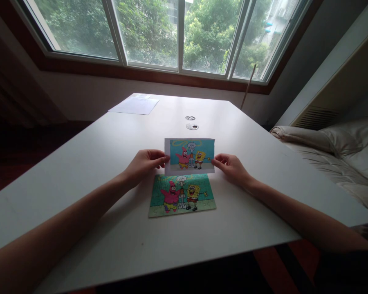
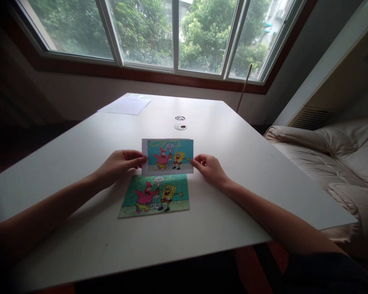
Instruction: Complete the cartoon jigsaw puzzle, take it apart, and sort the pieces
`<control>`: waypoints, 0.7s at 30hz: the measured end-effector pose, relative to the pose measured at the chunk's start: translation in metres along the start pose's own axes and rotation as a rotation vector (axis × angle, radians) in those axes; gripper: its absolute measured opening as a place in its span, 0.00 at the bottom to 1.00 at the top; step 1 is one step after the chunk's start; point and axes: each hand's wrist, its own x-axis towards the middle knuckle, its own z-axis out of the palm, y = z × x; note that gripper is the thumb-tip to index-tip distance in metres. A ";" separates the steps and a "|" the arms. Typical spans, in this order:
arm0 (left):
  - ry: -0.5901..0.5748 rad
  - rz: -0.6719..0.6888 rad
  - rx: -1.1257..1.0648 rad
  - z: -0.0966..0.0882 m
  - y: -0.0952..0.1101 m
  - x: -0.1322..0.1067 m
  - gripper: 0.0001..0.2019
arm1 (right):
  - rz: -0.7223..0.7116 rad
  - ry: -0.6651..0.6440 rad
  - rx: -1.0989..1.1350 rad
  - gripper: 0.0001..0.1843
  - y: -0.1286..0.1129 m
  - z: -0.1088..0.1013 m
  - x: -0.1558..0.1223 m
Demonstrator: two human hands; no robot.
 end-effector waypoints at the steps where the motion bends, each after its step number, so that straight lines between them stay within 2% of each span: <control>1: 0.000 -0.002 0.003 0.000 0.000 0.000 0.11 | -0.002 0.001 0.000 0.18 0.000 0.000 0.000; 13: 0.007 0.011 0.002 -0.002 -0.006 0.002 0.12 | -0.010 0.000 -0.028 0.18 0.001 0.001 0.000; 21: 0.216 -0.030 0.065 -0.016 -0.020 0.014 0.15 | -0.123 0.006 -0.180 0.09 0.001 -0.002 -0.004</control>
